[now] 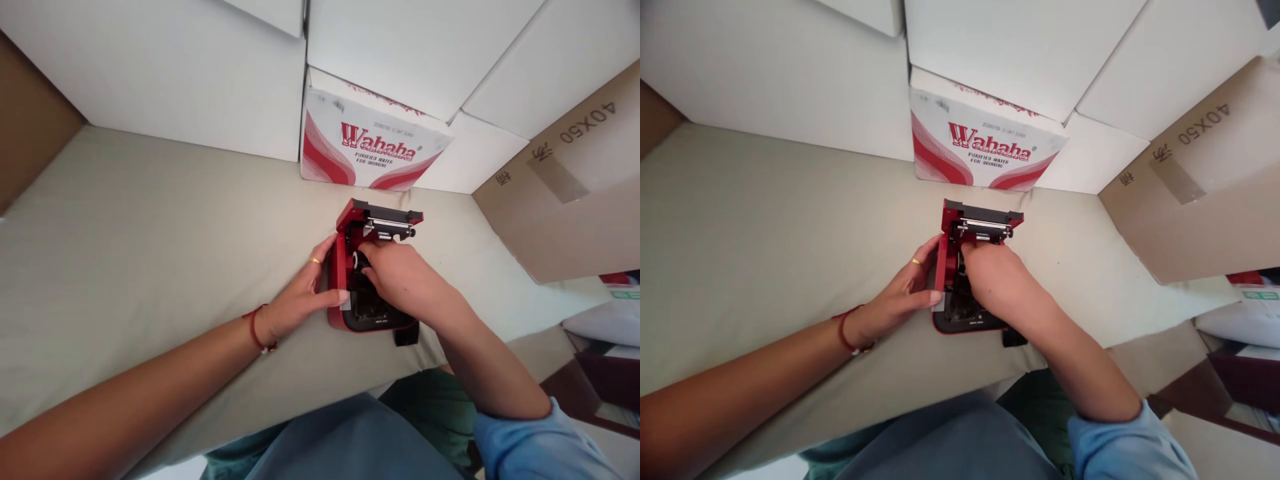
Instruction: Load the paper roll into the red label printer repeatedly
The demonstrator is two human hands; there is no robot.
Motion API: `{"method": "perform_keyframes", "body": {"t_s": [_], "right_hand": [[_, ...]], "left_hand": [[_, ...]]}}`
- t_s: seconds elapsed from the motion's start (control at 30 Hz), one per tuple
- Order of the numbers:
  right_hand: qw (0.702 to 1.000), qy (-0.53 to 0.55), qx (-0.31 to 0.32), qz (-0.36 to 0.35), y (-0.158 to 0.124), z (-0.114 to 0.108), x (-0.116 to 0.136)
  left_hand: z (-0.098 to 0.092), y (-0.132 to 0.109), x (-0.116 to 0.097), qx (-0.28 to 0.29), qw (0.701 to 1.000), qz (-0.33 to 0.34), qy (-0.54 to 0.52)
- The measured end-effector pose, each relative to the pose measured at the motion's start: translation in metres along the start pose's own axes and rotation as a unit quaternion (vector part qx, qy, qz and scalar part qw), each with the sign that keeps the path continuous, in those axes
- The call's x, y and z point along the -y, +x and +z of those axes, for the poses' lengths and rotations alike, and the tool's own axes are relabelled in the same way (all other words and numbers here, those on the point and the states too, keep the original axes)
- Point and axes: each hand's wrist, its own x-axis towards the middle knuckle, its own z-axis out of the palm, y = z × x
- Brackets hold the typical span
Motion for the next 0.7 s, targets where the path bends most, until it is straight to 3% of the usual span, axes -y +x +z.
{"method": "perform_keyframes", "body": {"t_s": [0.1,0.2,0.4,0.53,0.63,0.7], "right_hand": [[1.000,0.001,-0.004,-0.023,0.014,0.005,-0.003],[0.993,0.059,-0.068,-0.077,0.010,0.016,-0.017],[0.908,0.204,-0.249,-0.267,-0.061,0.045,-0.046],[0.896,0.170,-0.300,-0.279,-0.099,0.079,-0.052],[0.893,0.149,-0.330,-0.269,-0.107,0.103,-0.054],[0.887,0.158,-0.343,-0.266,-0.107,0.112,-0.055]], "left_hand": [[-0.001,0.000,0.001,0.001,1.000,0.005,0.012],[-0.003,0.000,0.002,-0.002,0.999,0.013,0.034],[-0.002,-0.001,0.001,-0.001,0.997,0.033,0.063],[-0.004,-0.002,0.003,0.002,0.992,0.053,0.118],[-0.006,-0.006,0.004,-0.023,0.975,0.092,0.199],[-0.004,-0.010,-0.001,-0.061,0.948,0.149,0.276]]}}
